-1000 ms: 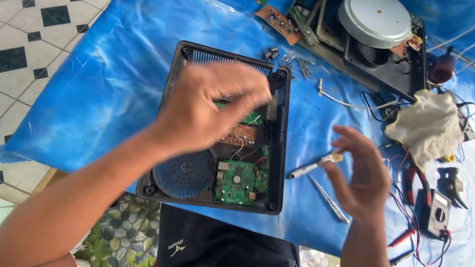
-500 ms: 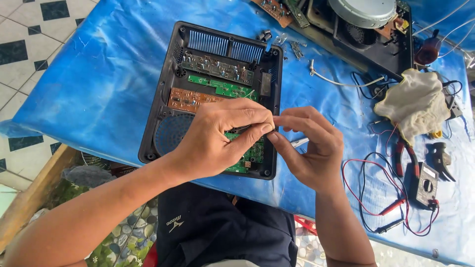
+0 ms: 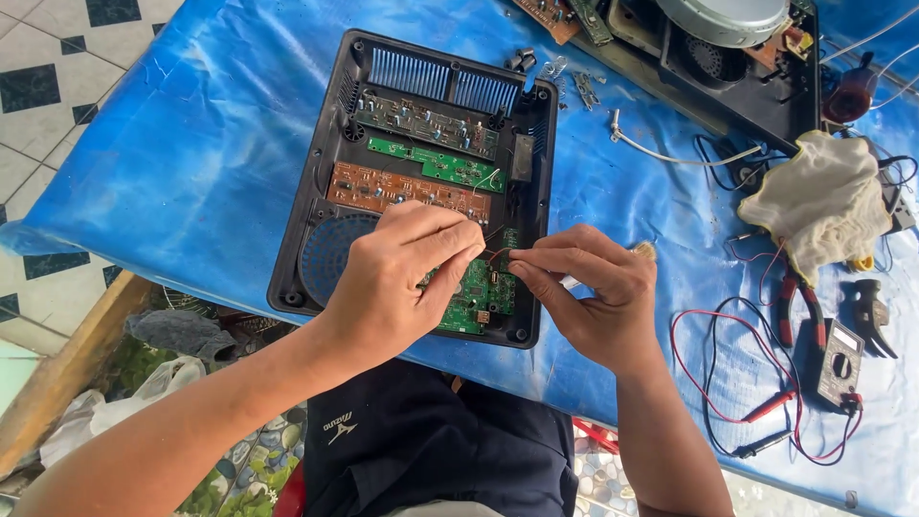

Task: The person works on a disassembled electronic device, connecting wires to a circuit board and adjusting components. They then use a multimeter to test the connections on the board.

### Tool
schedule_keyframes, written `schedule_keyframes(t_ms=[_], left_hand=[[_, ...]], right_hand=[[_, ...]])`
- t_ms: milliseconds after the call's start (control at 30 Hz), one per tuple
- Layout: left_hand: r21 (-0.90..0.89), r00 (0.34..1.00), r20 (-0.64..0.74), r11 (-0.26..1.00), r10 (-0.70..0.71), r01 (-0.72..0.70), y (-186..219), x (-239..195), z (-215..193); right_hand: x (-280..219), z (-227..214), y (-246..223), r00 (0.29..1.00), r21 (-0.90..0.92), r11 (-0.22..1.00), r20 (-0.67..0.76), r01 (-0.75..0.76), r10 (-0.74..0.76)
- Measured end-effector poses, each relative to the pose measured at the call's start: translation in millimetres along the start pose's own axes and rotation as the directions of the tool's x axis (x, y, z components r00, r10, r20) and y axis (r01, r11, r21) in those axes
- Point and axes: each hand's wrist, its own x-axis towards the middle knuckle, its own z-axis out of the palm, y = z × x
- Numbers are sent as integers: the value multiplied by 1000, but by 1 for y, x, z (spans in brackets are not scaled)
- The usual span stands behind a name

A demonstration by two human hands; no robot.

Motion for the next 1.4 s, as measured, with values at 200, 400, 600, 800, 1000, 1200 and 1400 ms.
schedule_keyframes(t_ms=[200, 400, 600, 800, 1000, 1200, 1400], left_hand=[[139, 997, 39, 988, 64, -69, -5, -16, -2], [241, 997, 59, 969, 41, -55, -21, -30, 4], [292, 994, 112, 956, -7, -26, -27, -36, 7], [301, 991, 130, 953, -36, -5, -27, -34, 5], [290, 988, 143, 957, -50, 7, -31, -31, 6], [301, 991, 122, 954, -53, 14, -33, -27, 8], [284, 990, 127, 958, -65, 27, -31, -27, 10]], right_hand=[[1, 2, 3, 991, 98, 991, 113, -86, 75], [0, 5, 16, 953, 70, 993, 296, -93, 69], [1, 5, 25, 917, 26, 983, 364, -183, 161], [-1, 4, 31, 835, 40, 916, 427, -400, 347], [-6, 0, 39, 651, 169, 695, 550, -699, 522], [-8, -1, 43, 652, 304, 606, 563, -735, 509], [-7, 1, 39, 650, 252, 636, 545, -730, 530]])
